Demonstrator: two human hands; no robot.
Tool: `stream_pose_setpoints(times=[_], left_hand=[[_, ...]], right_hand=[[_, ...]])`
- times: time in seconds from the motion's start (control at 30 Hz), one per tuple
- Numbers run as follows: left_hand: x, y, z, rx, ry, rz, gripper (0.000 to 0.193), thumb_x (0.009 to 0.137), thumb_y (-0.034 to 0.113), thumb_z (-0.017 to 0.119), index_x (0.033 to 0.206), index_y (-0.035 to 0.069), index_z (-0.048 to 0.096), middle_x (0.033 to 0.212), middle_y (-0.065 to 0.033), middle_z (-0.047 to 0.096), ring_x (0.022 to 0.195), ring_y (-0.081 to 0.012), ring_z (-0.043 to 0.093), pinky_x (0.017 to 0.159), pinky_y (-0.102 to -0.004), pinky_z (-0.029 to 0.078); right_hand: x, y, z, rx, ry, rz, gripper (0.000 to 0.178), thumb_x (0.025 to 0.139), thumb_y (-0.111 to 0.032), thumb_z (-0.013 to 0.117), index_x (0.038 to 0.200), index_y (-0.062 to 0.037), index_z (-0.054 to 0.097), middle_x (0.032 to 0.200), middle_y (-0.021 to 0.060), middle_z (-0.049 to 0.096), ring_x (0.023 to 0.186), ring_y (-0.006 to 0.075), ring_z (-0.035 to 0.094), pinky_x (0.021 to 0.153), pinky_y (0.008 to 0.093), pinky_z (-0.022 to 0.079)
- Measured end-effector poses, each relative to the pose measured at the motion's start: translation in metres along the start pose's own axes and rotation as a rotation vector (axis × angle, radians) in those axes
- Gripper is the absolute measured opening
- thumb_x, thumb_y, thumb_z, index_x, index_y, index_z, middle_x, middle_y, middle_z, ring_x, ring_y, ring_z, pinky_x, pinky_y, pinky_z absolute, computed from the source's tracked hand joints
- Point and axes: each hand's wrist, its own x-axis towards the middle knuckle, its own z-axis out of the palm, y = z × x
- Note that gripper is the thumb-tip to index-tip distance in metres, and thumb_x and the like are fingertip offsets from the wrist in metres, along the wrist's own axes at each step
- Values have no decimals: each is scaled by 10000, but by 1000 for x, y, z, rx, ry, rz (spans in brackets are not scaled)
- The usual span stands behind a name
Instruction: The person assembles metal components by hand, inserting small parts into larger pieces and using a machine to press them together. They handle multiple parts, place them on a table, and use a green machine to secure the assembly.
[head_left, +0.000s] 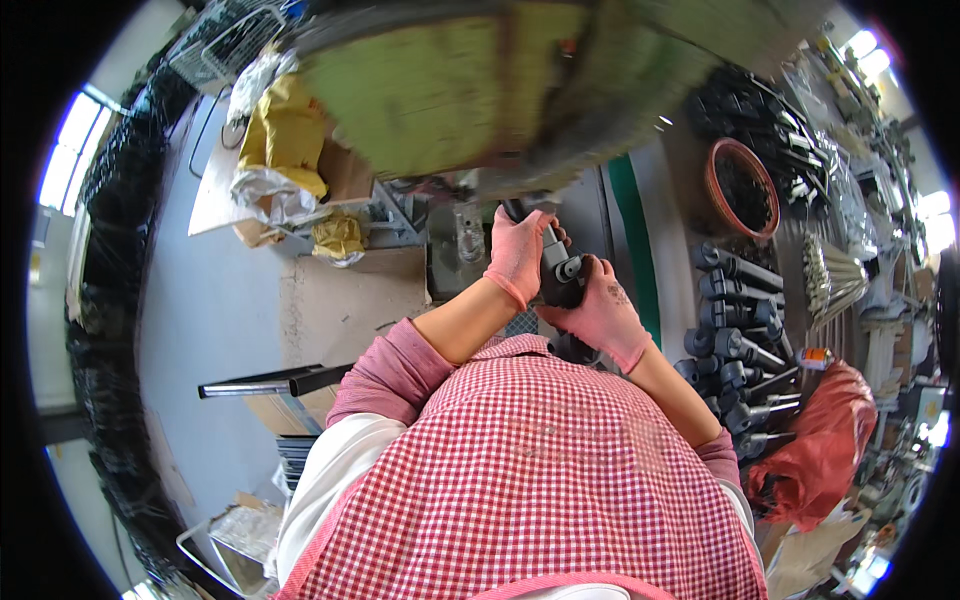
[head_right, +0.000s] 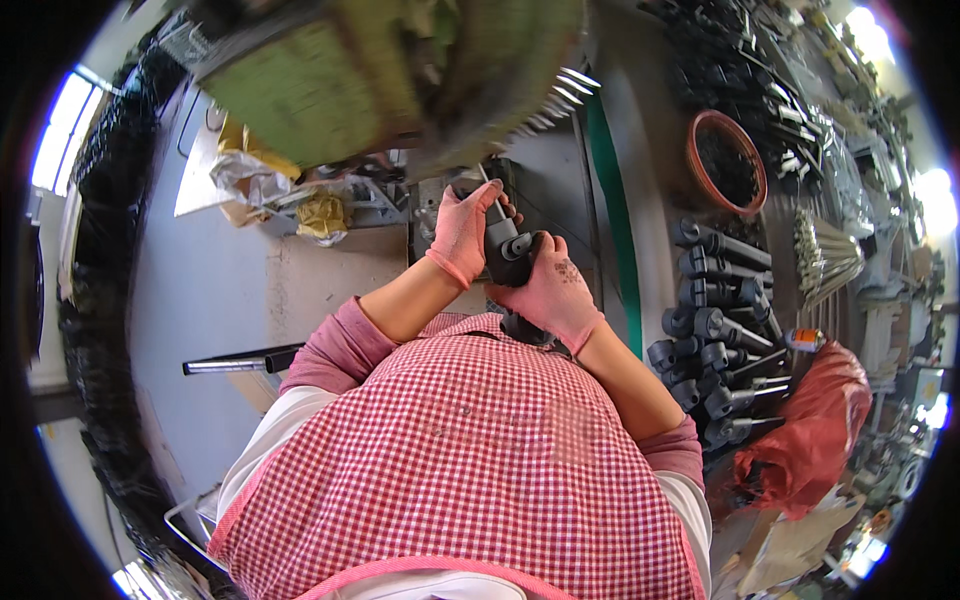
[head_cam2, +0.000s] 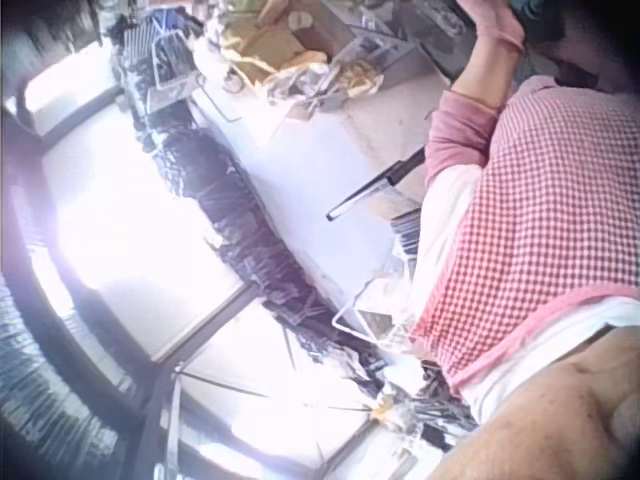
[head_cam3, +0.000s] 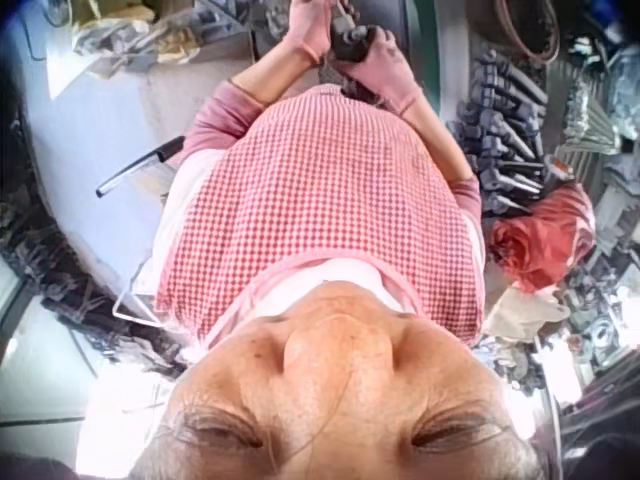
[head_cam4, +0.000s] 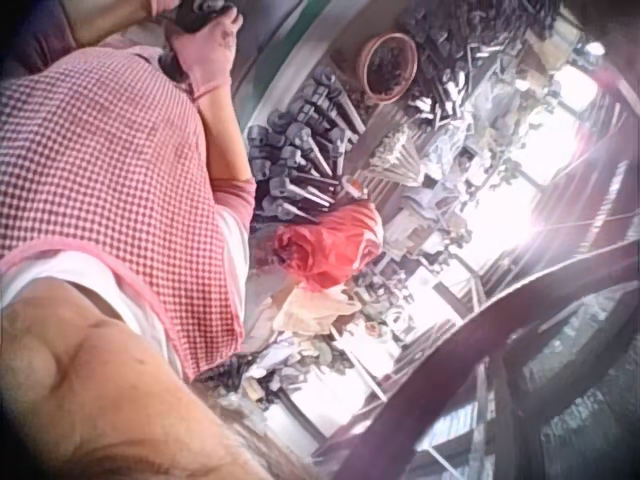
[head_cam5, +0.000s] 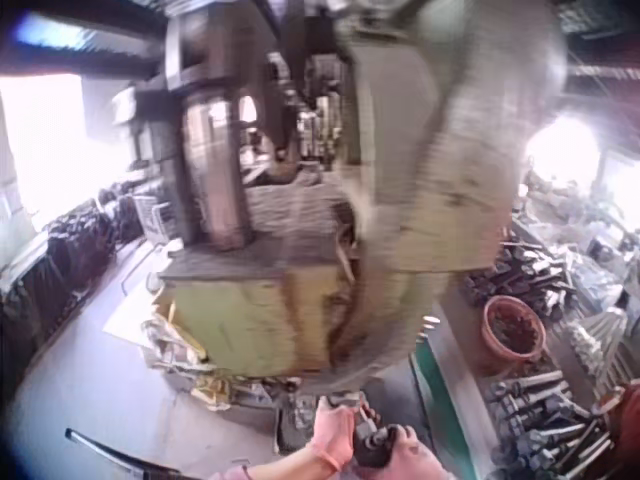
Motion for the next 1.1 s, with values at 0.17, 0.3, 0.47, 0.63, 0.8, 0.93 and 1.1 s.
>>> stream_pose_setpoints(times=[0.17, 0.3, 0.47, 0.63, 0.8, 0.93, 1.1], left_hand=[[-30, 15, -61, 122, 10, 165, 267, 1015, 227, 563, 1217, 53, 561, 1029, -57, 667, 860, -176, 650, 800, -310, 547], [-76, 27, -126, 101, 125, 170, 229, 1021, 197, 548, 1105, 22, 669, 974, -36, 691, 825, -115, 643, 706, -258, 524], [-40, 47, -148, 54, 30, 342, 257, 1032, 206, 528, 1211, 49, 626, 1011, -35, 689, 813, -108, 626, 738, -251, 517], [19, 92, -125, 185, -151, 338, 325, 970, 325, 632, 1095, 29, 586, 837, -14, 628, 594, -105, 513, 542, -261, 420], [27, 111, -114, 220, -11, 175, 220, 912, 251, 666, 984, 43, 652, 809, -40, 652, 606, -132, 581, 507, -265, 429], [39, 95, -138, 102, 19, 9, 167, 888, 212, 686, 944, 55, 678, 858, -28, 674, 678, -138, 629, 603, -253, 488], [89, 85, -178, 135, -8, 46, 200, 888, 256, 728, 961, 102, 622, 812, 18, 642, 600, -82, 526, 561, -237, 413]], right_hand=[[30, -31, 24, 119, -135, -70, 568, 699, -351, 840, 1079, 29, 656, 960, 135, 698, 917, 294, 662, 822, 362, 522], [57, -53, 47, 681, -274, -85, 358, 793, -199, 812, 1047, 15, 680, 859, 16, 671, 718, 109, 633, 624, 245, 512], [75, -66, 55, 781, -402, -67, 506, 796, -145, 787, 1239, -25, 574, 1037, 38, 605, 792, 127, 633, 620, 322, 606], [72, -78, 46, 724, -463, 32, 437, 781, -246, 809, 1130, -40, 646, 888, -8, 617, 692, 102, 610, 595, 279, 567], [72, -85, 54, 230, -287, -138, 415, 762, -288, 815, 1058, -27, 688, 825, -3, 639, 682, 94, 588, 681, 279, 533], [79, -75, 69, -345, -99, -277, 639, 693, -405, 782, 1123, 44, 636, 1062, 235, 656, 1041, 361, 645, 935, 411, 504], [88, -68, 79, -341, -80, -208, 665, 713, -446, 756, 1134, 49, 617, 1139, 248, 629, 1083, 358, 632, 964, 402, 498]])
